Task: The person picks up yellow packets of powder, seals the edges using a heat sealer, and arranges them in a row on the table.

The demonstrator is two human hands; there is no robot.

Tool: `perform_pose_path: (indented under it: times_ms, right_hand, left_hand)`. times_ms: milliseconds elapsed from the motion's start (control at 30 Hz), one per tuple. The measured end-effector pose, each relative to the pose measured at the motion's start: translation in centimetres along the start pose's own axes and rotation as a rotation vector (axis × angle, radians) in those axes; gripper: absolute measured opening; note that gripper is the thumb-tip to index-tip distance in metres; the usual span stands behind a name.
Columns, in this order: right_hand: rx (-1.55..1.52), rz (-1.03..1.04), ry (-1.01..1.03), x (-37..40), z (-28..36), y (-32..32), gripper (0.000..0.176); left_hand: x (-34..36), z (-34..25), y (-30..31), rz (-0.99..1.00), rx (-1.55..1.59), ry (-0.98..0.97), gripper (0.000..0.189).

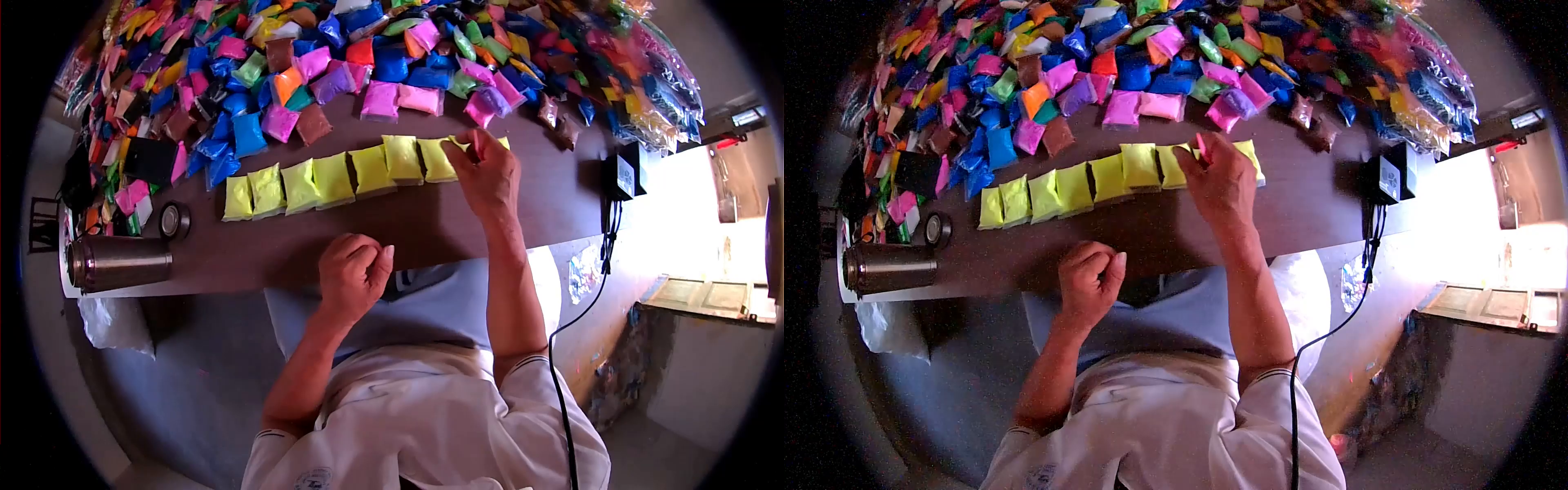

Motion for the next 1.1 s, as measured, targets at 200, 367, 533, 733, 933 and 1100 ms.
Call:
perform_pose_path:
  times_ms: [200, 367, 533, 733, 933, 1100]
  right_hand:
    - [0.086, 0.189, 0.145, 0.5, 2.2, -3.5, 0.031]
    - [0.167, 0.14, 0.2, 0.8, 2.6, -3.9, 0.028]
    - [0.058, 0.201, 0.17, 1.5, 5.4, -4.8, 0.028]
    - [0.002, 0.354, 0.371, 1.9, 8.9, -8.9, 0.03]
    - [0.095, 0.36, 0.419, 1.9, 8.8, -10.2, 0.024]
    - [0.014, 0.362, 0.442, 2.4, 10.6, -10.7, 0.029]
  left_hand:
    - [0.0, 0.1, 0.1, -0.005, 0.003, -0.007, 0.022]
    - [0.2, 0.4, -0.1, -0.011, -0.016, -0.033, 0.023]
    - [0.2, 0.4, 0.1, -0.053, 0.036, -0.026, 0.017]
    - [0.9, 1.1, -0.1, 0.013, -0.008, 0.021, 0.009]
    - [0.7, 0.8, 0.0, -0.048, -0.029, -0.019, 0.016]
    - [0.9, 0.9, 0.0, -0.015, -0.034, -0.024, 0.014]
Point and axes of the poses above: each hand's wrist, its own x-axis away from the middle knuckle, its own y-axis out of the back of the hand, z = x × y, the point moved 3 cm from there along -x, towards the middle knuckle, and after that the axes turned 1 degree about z, right-handed, at the moved point
